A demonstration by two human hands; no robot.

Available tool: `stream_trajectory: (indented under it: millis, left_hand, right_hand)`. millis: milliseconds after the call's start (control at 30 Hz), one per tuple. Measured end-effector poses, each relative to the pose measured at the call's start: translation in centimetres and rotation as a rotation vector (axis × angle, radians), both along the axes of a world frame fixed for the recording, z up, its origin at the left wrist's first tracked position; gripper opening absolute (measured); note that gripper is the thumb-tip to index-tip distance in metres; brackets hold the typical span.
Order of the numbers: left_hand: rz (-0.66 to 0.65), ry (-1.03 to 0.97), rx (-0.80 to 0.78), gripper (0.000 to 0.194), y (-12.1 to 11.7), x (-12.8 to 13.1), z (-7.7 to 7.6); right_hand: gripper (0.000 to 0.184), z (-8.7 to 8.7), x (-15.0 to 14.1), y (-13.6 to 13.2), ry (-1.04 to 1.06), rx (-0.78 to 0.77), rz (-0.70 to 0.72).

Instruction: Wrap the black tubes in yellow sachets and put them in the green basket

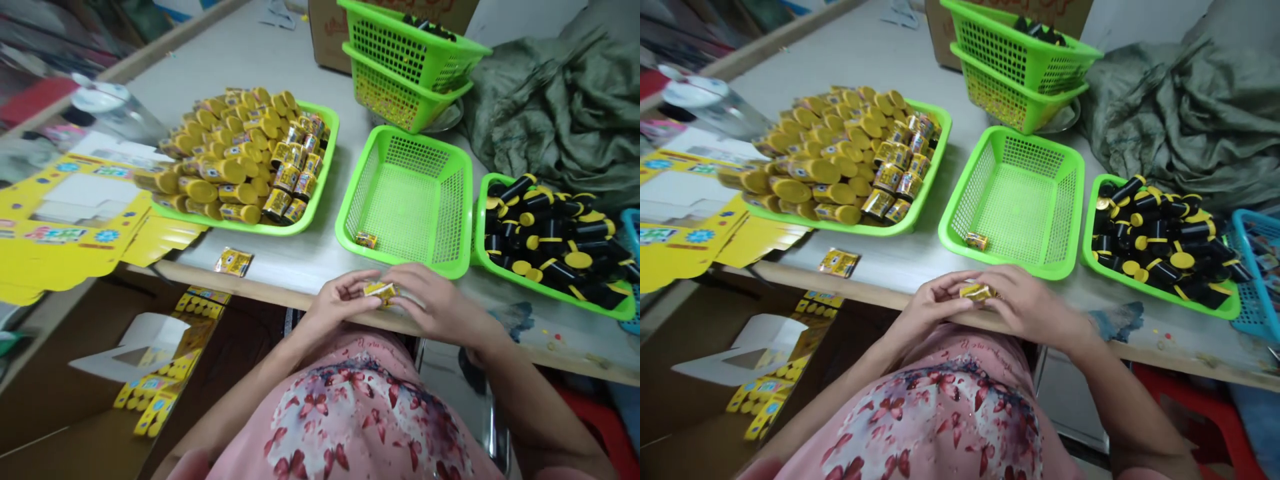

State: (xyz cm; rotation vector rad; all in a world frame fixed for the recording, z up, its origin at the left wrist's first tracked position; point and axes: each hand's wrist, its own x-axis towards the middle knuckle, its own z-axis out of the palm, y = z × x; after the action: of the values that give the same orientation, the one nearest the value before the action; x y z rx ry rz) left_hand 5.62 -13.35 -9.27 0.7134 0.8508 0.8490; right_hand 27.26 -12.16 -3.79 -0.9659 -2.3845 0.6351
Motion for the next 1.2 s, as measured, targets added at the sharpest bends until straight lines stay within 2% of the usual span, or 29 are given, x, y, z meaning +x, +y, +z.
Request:
stream_trajectory:
  millis: [100,200,300,367,400,467,567,600,667,733,833,933,1000,1067,1133,1200]
  left_hand:
    - [0.125,0.077,0.006,0.046,0.1,-1.4,-0.6]
    - [0.199,0.151,0.001,0.038,0.4,-2.1,-1.5]
    - [0.209,0.147,-0.005,0.035,0.7,-2.2,-2.1]
    - [0.208,0.134,-0.011,0.033,0.8,-2.2,-2.3]
    - [0.213,0.126,-0.014,0.033,0.8,-2.2,-2.3]
    - [0.233,0.115,-0.01,0.032,0.8,-2.2,-2.4]
    - [0.26,0.117,0.002,0.03,0.7,-2.1,-2.5]
    - [0.266,0.119,0.004,0.029,0.7,-2.0,-2.5]
    - [0.269,0.125,0.008,0.028,0.7,-1.8,-2.5]
    - [0.262,0.152,0.022,0.028,0.6,-1.5,-2.5]
    - [0.24,0.254,0.084,0.029,0.4,-1.1,-2.8]
    - [0.227,0.501,0.323,0.026,0.1,-0.9,-3.3]
    - [0.218,0.722,0.559,0.022,-0.2,-0.9,-3.4]
    - [0.177,0.884,0.722,0.023,-0.4,-0.8,-3.2]
    - [0.103,0.937,0.75,0.029,-0.4,-0.4,-2.6]
    - [0.011,0.87,0.673,0.035,-0.4,0.4,-1.8]
  right_hand:
    - [0.025,-0.8,-0.8,4.6,0.087,-0.109,-0.225]
    - [0.022,-2.9,-2.1,9.5,-0.047,-0.279,-0.432]
    - [0.015,-4.7,-3.1,12.8,-0.252,-0.335,-0.452]
    - [0.017,-5.0,-3.2,13.3,-0.291,-0.351,-0.422]
    - [0.019,-4.8,-3.0,13.0,-0.279,-0.325,-0.41]
    - [0.023,-3.9,-2.3,11.1,-0.215,-0.162,-0.374]
    - [0.019,-2.2,-1.6,6.0,-0.074,0.173,-0.263]
    - [0.018,-2.0,-1.5,4.0,-0.064,0.217,-0.211]
    - [0.021,-2.8,-1.5,0.4,-0.128,0.21,-0.125]
    - [0.026,-4.8,-1.7,-2.1,-0.288,0.176,-0.152]
    - [0.031,-8.0,-1.7,-3.4,-0.43,0.152,-0.236]
    - [0.028,-9.5,-1.7,-3.2,-0.384,0.149,-0.238]
    - [0.024,-9.6,-1.8,-3.2,-0.345,0.178,-0.249]
    - [0.024,-9.5,-2.0,-3.5,-0.321,0.222,-0.28]
    - [0.024,-9.2,-2.1,-3.9,-0.294,0.277,-0.314]
    - [0.024,-8.8,-2.2,-4.5,-0.254,0.346,-0.357]
